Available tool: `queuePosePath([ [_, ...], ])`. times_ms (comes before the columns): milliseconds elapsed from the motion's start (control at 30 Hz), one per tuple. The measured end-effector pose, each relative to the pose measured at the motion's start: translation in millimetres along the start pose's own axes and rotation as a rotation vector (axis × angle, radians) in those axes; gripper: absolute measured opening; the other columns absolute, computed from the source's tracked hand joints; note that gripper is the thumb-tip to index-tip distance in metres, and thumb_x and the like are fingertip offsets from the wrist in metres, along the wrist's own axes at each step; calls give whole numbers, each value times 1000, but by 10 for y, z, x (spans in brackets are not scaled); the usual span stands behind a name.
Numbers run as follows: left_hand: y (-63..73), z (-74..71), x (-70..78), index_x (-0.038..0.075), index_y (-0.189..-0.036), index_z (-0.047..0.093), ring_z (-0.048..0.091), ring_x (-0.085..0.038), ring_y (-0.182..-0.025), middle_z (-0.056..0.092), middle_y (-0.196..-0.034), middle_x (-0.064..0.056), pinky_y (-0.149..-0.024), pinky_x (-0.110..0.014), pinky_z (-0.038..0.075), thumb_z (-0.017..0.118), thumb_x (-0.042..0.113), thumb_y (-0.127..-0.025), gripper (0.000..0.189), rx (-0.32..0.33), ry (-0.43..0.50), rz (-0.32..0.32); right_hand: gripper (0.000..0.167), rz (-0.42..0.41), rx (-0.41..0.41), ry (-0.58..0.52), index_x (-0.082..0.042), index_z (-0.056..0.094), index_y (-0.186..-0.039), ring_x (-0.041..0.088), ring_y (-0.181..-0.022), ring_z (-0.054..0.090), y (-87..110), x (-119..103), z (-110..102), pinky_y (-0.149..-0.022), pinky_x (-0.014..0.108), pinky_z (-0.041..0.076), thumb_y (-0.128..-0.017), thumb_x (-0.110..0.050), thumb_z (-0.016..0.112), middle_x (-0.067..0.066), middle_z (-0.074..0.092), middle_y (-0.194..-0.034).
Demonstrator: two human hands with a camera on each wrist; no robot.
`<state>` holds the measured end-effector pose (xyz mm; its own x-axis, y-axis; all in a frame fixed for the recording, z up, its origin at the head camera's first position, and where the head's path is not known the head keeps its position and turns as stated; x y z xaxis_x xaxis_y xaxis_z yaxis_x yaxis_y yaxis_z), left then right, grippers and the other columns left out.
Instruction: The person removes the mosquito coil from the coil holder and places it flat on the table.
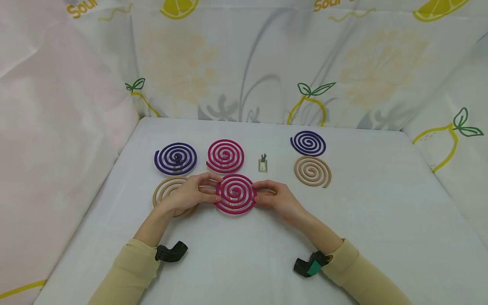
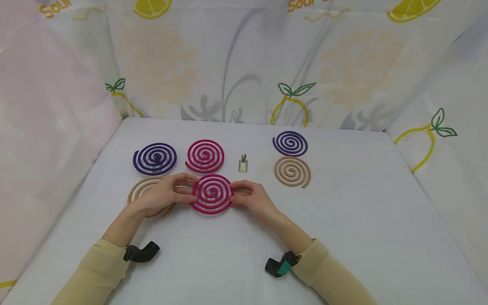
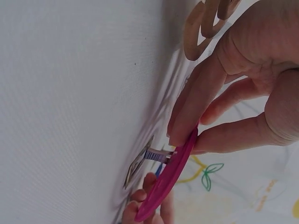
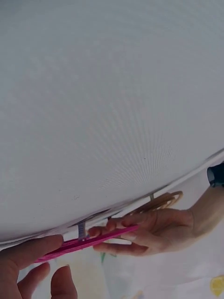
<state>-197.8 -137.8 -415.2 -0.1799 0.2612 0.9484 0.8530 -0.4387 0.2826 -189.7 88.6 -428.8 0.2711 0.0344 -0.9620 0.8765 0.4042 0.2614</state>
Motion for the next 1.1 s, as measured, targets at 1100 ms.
queuePosePath([
  [1100, 25, 3, 57, -5, -139, 49, 64, -17, -106, 49, -140, -23, -87, -26, 59, 70, 3, -91, 53, -27, 62, -8, 36, 10, 69, 29, 4, 61, -130, 14, -89, 71, 5, -24, -42, -90, 28, 58, -95, -2, 62, 24, 66, -123],
])
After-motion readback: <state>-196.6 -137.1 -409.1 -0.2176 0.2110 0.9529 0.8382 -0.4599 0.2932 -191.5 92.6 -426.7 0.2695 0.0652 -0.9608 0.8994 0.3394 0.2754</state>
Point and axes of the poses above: each hand's wrist, its own y-axis away from the middle knuckle, its own z-axis out of the palm, x = y × z, the point moved 7 cm from there along -y, towards the middle knuckle
